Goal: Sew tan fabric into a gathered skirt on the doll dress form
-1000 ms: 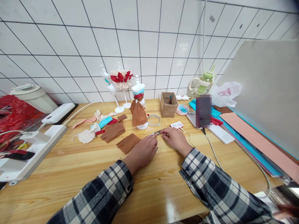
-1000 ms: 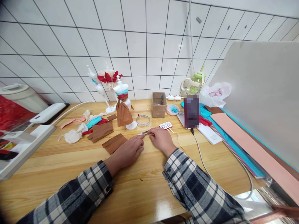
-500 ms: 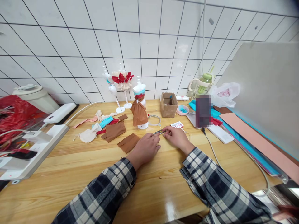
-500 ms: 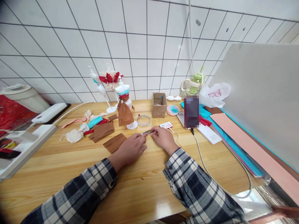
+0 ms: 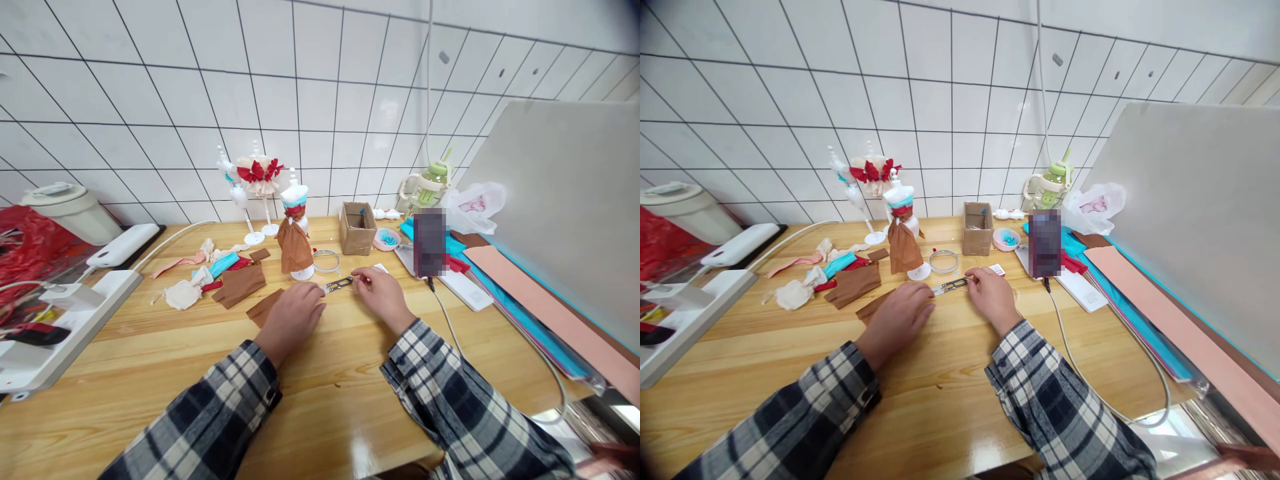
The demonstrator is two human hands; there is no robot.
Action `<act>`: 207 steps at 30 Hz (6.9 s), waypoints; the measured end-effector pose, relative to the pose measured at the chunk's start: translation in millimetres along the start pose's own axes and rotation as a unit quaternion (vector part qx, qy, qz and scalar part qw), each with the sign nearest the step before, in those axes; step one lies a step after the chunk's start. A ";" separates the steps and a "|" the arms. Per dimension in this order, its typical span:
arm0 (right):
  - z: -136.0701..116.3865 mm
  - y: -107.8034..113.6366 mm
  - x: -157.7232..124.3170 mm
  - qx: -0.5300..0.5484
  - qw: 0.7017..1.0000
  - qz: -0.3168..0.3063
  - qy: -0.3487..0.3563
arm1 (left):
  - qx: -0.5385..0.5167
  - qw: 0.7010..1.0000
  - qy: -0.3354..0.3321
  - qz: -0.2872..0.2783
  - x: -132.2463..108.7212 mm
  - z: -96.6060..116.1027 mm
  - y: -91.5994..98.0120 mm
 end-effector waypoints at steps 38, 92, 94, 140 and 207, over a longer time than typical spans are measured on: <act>-78.8 -62.5 -30.4 0.515 0.829 -0.210 -0.053 | -0.290 0.910 0.298 -0.013 -38.8 -96.6 9.9; -100.2 -41.4 -29.3 0.033 0.942 -0.214 0.257 | 0.099 0.990 -0.040 -0.092 -56.0 -16.7 9.2; -100.6 -40.7 -28.4 0.036 0.946 -0.213 0.242 | 0.092 0.991 -0.031 -0.094 -56.4 -19.1 6.5; -104.9 -37.2 -25.8 -0.026 0.952 -0.237 0.192 | 0.076 0.991 0.039 -0.100 -52.7 -25.6 9.4; -102.4 -38.9 -26.0 -0.045 0.952 -0.240 0.186 | 0.117 0.985 0.045 -0.117 -51.0 -23.4 6.6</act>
Point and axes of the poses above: each hand's wrist, its own x-axis towards the middle knuckle, its own y-axis out of the back of the hand, z = x × y, the point moved 4 cm from there along x, towards the middle knuckle, and after that the axes turned 15 degrees about y, right-handed, at the moved point
